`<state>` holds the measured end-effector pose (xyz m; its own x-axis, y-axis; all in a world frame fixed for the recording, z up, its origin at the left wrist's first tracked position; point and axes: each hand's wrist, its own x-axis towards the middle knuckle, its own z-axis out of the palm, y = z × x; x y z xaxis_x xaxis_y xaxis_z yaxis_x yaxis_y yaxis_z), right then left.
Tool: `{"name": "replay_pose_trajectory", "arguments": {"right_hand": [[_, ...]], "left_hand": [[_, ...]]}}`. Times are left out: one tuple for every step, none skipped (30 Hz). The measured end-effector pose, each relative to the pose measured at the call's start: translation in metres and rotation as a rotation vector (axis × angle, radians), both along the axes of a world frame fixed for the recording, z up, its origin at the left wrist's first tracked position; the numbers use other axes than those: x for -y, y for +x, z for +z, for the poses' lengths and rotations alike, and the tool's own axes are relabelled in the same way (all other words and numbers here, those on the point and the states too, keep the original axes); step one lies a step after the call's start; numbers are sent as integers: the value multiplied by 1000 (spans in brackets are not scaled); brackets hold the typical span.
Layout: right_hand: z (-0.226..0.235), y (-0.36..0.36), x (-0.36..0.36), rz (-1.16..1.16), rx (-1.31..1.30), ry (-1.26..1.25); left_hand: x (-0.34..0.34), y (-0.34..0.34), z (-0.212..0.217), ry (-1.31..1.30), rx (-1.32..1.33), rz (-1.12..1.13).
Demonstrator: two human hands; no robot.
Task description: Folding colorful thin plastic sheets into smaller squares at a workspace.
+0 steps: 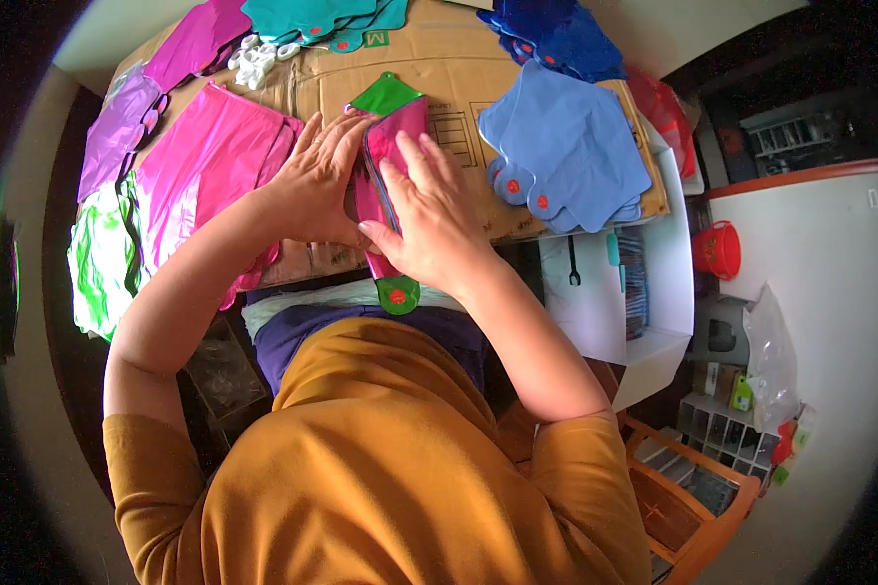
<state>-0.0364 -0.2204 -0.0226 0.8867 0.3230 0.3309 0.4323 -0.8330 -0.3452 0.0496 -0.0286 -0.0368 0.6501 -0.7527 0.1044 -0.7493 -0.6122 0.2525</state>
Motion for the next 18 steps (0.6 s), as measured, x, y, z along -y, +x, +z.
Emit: {"name": "replay_pose_trajectory", "arguments": {"right_hand": [[-7,1,0,43,25,-9],[-10,2,0,46,13,-47],[-13,2,1,49,0,-84],[-16,3,1,51,-13,-121],[-19,4,0,51,8,-144],[-19,6,-1,47,0,-137],[-19,7,-3,42,-7,-129],[-20,9,-4,37,-14,-122],[-20,10,-4,50,-10,-129],[-22,11,-4,63,-6,-136],[-22,12,-4,76,-2,-143],[-23,12,-4,91,4,-149],[-23,13,-4,106,10,-155],[-23,13,-3,121,17,-162],[-23,13,-3,131,24,-155],[-24,14,-2,142,31,-148],[-24,14,-1,152,38,-141],[-25,15,-1,155,46,-135]], "left_hand": [[0,-1,-1,-39,-24,11],[0,-2,-2,-79,-38,20],[0,-4,-2,-118,-52,28],[-1,-4,-2,-157,-67,36],[-1,-4,-2,-151,-68,35],[-2,-4,-1,-146,-70,34],[-2,-4,-1,-140,-72,32],[-2,-4,-1,-141,-67,28],[-2,-4,-2,-139,-62,24],[-2,-4,-2,-138,-57,19],[-2,-4,-2,-130,-52,15],[-2,-4,-2,-121,-46,13],[-2,-3,-2,-113,-40,11],[-3,-3,-3,-118,-25,-3],[-3,-1,-5,-124,-9,-15],[-4,-1,-6,-129,7,-27],[-5,0,-8,-120,20,-31],[-5,0,-9,-112,34,-35]]}}
